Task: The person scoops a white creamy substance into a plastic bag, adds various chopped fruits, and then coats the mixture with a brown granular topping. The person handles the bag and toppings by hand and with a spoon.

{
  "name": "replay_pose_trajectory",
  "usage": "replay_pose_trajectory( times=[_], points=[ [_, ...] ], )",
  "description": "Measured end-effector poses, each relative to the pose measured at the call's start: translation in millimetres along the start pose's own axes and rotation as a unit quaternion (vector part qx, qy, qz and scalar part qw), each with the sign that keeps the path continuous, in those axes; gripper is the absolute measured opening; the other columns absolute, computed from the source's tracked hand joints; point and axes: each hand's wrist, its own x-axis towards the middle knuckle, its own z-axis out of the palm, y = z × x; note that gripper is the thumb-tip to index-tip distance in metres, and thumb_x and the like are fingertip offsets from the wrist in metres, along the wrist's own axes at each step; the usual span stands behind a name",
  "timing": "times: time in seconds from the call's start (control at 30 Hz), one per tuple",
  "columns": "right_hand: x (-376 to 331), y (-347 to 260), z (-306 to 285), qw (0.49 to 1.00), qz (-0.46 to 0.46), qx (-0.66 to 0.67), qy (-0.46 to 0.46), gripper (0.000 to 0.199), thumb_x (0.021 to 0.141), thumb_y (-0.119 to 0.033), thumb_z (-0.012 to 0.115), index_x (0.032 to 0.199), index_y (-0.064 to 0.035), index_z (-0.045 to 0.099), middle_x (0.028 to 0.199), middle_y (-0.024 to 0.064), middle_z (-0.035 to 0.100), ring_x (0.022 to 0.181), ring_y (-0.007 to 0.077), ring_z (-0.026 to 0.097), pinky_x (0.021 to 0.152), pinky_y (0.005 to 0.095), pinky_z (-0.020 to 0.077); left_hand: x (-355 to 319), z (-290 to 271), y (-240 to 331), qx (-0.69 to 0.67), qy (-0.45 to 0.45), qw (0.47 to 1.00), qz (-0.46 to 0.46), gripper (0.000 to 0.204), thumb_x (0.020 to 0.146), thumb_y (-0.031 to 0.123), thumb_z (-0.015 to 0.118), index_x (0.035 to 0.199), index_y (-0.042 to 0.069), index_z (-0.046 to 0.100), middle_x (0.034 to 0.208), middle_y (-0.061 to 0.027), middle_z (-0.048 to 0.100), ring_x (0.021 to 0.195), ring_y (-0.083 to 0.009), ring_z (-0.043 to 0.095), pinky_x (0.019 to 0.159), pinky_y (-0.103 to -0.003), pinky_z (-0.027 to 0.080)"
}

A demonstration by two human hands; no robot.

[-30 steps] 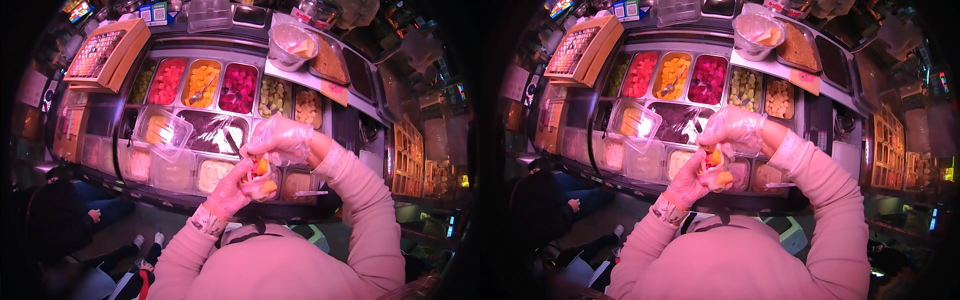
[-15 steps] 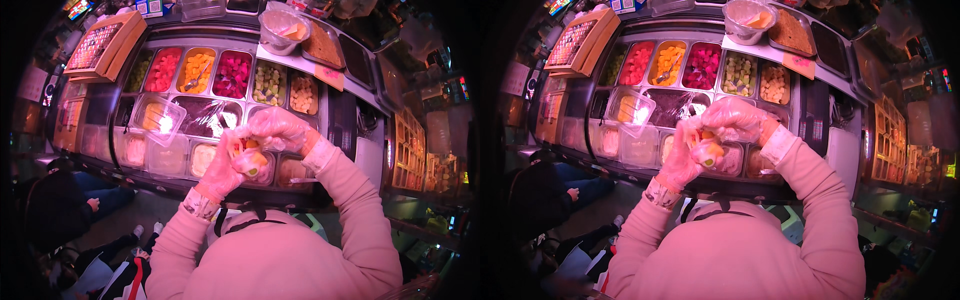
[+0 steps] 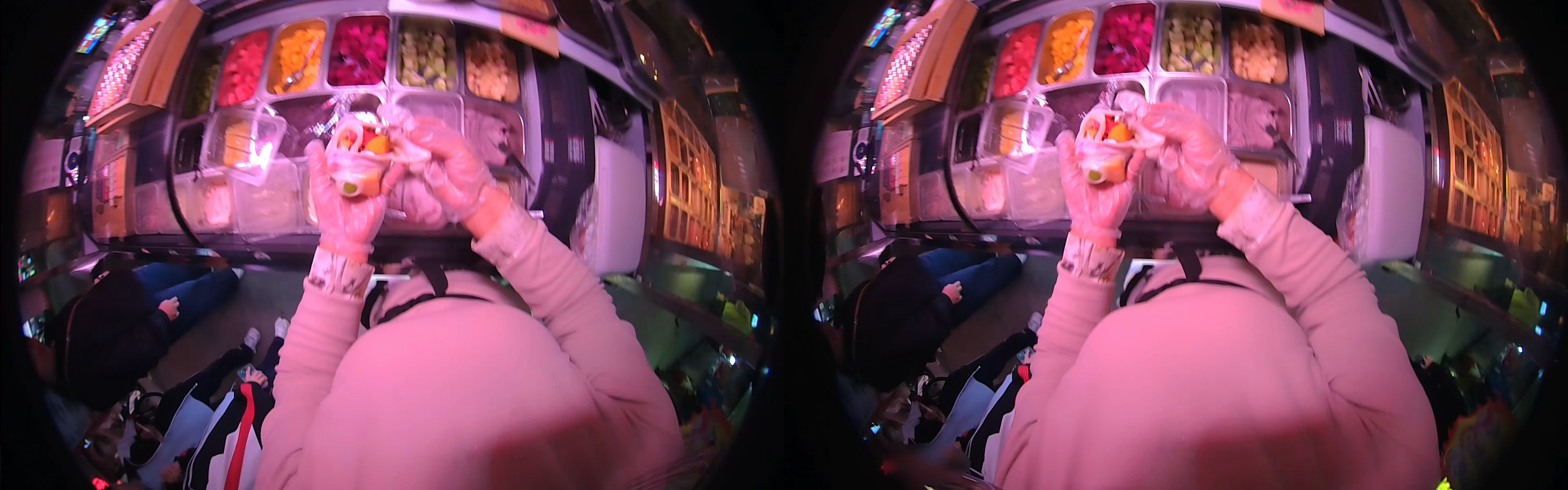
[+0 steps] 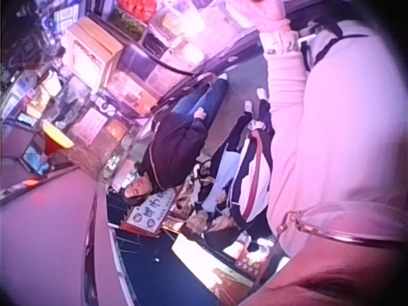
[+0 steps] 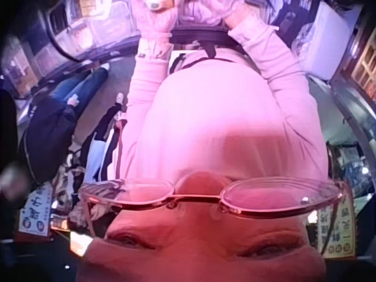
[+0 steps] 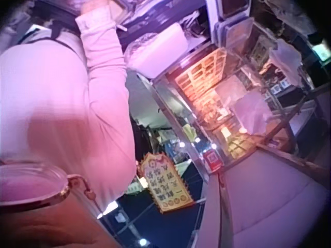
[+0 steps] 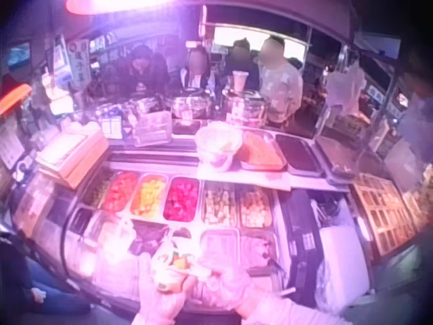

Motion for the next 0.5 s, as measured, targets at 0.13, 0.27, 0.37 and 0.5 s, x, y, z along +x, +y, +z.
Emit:
replay_pose_trajectory(
  times=[0.13, 0.27, 0.37, 0.5],
  points=[
    [2.7, 19.8, -65.9, 0.976, 0.171, 0.105, 0.086, 0.040, 0.107, -0.027, 0.062, 0.139, -0.0042, 0.059, 0.131, 0.0199, 0.064, 0.121, 0.0376, 0.063, 0.107, 0.0474, 0.0495, -3.4, -18.1, -21.5, 0.153, 0.120, 0.981, 0.005, 0.058, 0.104, 0.055, 0.059, 0.145, 0.014, 0.059, 0.145, -0.0161, 0.063, 0.135, -0.0409, 0.059, 0.107, -0.066, 0.051],
    [-2.8, -9.3, -35.3, 0.994, 0.043, -0.063, -0.083, 0.030, 0.101, -0.013, 0.070, 0.126, 0.0009, 0.067, 0.112, 0.0114, 0.071, 0.099, 0.0194, 0.070, 0.083, 0.0292, 0.0563, 0.7, -0.3, -31.5, 0.206, 0.184, 0.961, -0.009, 0.062, 0.105, 0.059, 0.055, 0.138, 0.007, 0.063, 0.136, -0.0175, 0.068, 0.126, -0.0357, 0.067, 0.105, -0.054, 0.056],
    [-13.3, -31.3, -0.9, 0.972, 0.229, -0.019, -0.047, 0.018, 0.098, -0.011, 0.075, 0.113, -0.0004, 0.076, 0.094, 0.0055, 0.074, 0.075, 0.0076, 0.066, 0.061, 0.0216, 0.0498, 9.3, -12.6, -20.1, 0.239, 0.063, 0.969, 0.004, 0.059, 0.106, 0.064, 0.048, 0.115, 0.008, 0.064, 0.108, -0.0114, 0.072, 0.095, -0.0288, 0.071, 0.077, -0.042, 0.061],
    [-27.8, -22.4, 25.6, 0.987, 0.154, -0.018, -0.040, 0.019, 0.099, -0.009, 0.076, 0.117, -0.0043, 0.076, 0.085, 0.0001, 0.068, 0.065, 0.0039, 0.059, 0.052, 0.0200, 0.0436, 4.4, 13.9, -21.7, 0.248, 0.003, 0.969, 0.016, 0.077, 0.108, 0.072, 0.029, 0.122, 0.001, 0.058, 0.109, -0.0149, 0.068, 0.100, -0.0289, 0.069, 0.085, -0.041, 0.061]
  ],
)
